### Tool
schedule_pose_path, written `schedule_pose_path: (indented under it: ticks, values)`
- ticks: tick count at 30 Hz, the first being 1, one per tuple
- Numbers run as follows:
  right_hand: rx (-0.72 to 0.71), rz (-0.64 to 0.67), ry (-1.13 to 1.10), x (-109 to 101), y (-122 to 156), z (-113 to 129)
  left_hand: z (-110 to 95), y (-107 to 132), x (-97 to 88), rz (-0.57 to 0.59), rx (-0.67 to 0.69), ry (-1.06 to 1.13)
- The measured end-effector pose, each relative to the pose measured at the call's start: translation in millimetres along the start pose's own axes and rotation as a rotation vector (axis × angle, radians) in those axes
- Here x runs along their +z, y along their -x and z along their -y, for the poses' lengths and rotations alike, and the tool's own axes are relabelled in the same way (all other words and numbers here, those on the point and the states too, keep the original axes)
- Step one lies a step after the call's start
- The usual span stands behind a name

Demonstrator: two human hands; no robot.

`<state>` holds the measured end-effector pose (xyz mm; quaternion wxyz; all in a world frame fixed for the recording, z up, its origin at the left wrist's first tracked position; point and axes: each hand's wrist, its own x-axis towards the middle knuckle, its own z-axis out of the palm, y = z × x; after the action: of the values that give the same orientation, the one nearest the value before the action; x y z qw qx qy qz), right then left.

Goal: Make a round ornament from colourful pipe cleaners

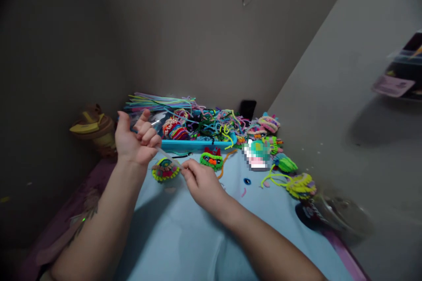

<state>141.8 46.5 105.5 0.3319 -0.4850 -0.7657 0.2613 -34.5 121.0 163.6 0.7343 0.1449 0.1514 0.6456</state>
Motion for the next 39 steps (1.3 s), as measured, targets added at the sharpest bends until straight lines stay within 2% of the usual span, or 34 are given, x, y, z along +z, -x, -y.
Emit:
schedule_pose_path:
  ticks: [5,7,9,11,13,14,15,17,19,21,23,24,26,28,30,32,36,39]
  values:
    - [-0.046,0.012,0.052,-9.9,1.4,5.8,1.1,0.6,0.9,0.045,0.006,0.008]
    - [-0.051,0.017,0.048,-13.5,6.5,6.1,-7.1,1.6,-0.6,0.081,-0.022,0.002]
    - [-0.028,0.008,0.049,-16.2,15.4,-0.8,-25.3,2.9,-4.6,0.092,-0.027,0.003]
    - [0.047,-0.023,0.072,-17.5,25.8,-15.1,-47.8,5.4,-8.0,0.036,0.16,0.064]
    - [0.151,-0.026,0.123,-17.2,31.3,-32.6,-61.5,9.2,-6.4,0.064,0.387,0.094]
    - [0.19,-0.028,0.166,-16.4,30.0,-40.6,-61.4,11.1,-3.0,0.071,0.388,0.035]
    - [0.212,-0.01,0.217,-15.3,25.5,-47.4,-56.1,12.4,1.6,0.086,0.277,-0.062]
    - [0.223,0.021,0.349,-12.5,6.4,-56.5,-32.7,12.6,11.6,0.11,0.035,-0.173]
    - [0.21,0.034,0.423,-10.1,-20.8,-60.1,-2.7,9.3,17.2,0.077,-0.114,-0.194]
    - [0.127,0.022,0.391,-9.4,-46.7,-59.7,22.2,3.7,15.1,0.039,-0.201,-0.223]
    - [0.008,-0.091,0.262,-10.1,-63.1,-56.3,37.5,-2.2,7.6,-0.021,-0.194,-0.224]
    - [-0.001,-0.176,0.158,-10.4,-66.7,-53.9,42.2,-4.8,3.2,-0.048,-0.165,-0.205]
    - [0.038,-0.245,-0.101,-9.5,-66.5,-48.5,49.2,-8.7,-4.3,-0.091,-0.092,-0.159]
    - [0.063,-0.173,-0.347,-6.7,-61.3,-44.0,56.2,-10.9,-9.2,-0.086,-0.086,-0.137]
    - [0.077,-0.124,-0.5,-3.8,-56.7,-41.6,64.8,-11.8,-11.6,-0.047,-0.14,-0.151]
    - [0.062,-0.142,-0.536,-3.6,-55.1,-41.6,73.7,-11.7,-12.7,-0.002,-0.195,-0.181]
    - [-0.003,-0.179,-0.36,-14.7,-53.0,-46.8,85.4,-7.3,-16.3,0.073,-0.244,-0.291]
    - [0.045,-0.118,-0.304,-25.3,-42.7,-54.1,88.4,1.0,-25.2,0.05,-0.189,-0.441]
